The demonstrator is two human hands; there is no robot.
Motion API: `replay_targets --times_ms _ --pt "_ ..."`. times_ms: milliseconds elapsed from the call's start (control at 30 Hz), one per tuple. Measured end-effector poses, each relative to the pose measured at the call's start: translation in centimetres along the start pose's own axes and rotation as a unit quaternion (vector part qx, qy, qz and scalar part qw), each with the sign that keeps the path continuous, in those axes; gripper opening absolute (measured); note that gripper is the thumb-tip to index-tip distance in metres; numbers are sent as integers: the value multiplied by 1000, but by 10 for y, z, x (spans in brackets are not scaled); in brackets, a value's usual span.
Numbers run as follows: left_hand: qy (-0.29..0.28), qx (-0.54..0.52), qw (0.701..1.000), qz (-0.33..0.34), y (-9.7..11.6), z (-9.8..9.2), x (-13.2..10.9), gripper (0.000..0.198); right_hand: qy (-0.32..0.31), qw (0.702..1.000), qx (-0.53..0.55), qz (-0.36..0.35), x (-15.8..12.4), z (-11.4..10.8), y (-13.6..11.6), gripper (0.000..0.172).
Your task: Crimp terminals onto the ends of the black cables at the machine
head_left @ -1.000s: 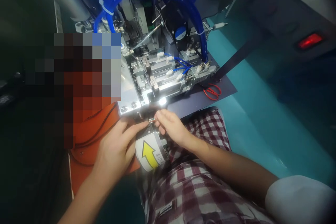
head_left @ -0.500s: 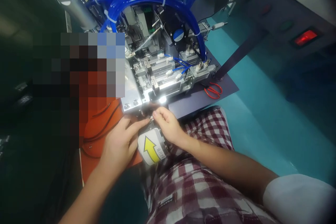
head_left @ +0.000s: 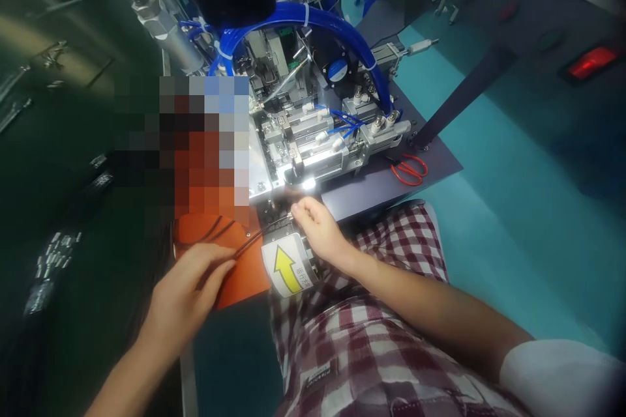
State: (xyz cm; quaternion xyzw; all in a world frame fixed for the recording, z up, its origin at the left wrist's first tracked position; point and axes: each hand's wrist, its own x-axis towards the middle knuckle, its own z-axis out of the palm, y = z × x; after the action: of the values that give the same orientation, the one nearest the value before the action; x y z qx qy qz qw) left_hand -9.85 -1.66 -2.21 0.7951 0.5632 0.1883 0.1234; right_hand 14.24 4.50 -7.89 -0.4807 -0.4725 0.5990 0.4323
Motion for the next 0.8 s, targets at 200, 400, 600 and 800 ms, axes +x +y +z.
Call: replay_targets --times_ms 200,400,600,800 --pt "13 134 985 110 -15 1 21 26 5 1000 -11 1 -2 0 -3 32" --pt "94 253 962 48 13 26 -7 49 8 1000 -9 -5 -1 -1 -2 34" --pt "114 235 965 -7 23 38 -19 58 19 1000 12 -5 0 3 2 37" --pt "115 190 975 -32 21 40 -20 56 18 999 40 17 2 -2 0 44"
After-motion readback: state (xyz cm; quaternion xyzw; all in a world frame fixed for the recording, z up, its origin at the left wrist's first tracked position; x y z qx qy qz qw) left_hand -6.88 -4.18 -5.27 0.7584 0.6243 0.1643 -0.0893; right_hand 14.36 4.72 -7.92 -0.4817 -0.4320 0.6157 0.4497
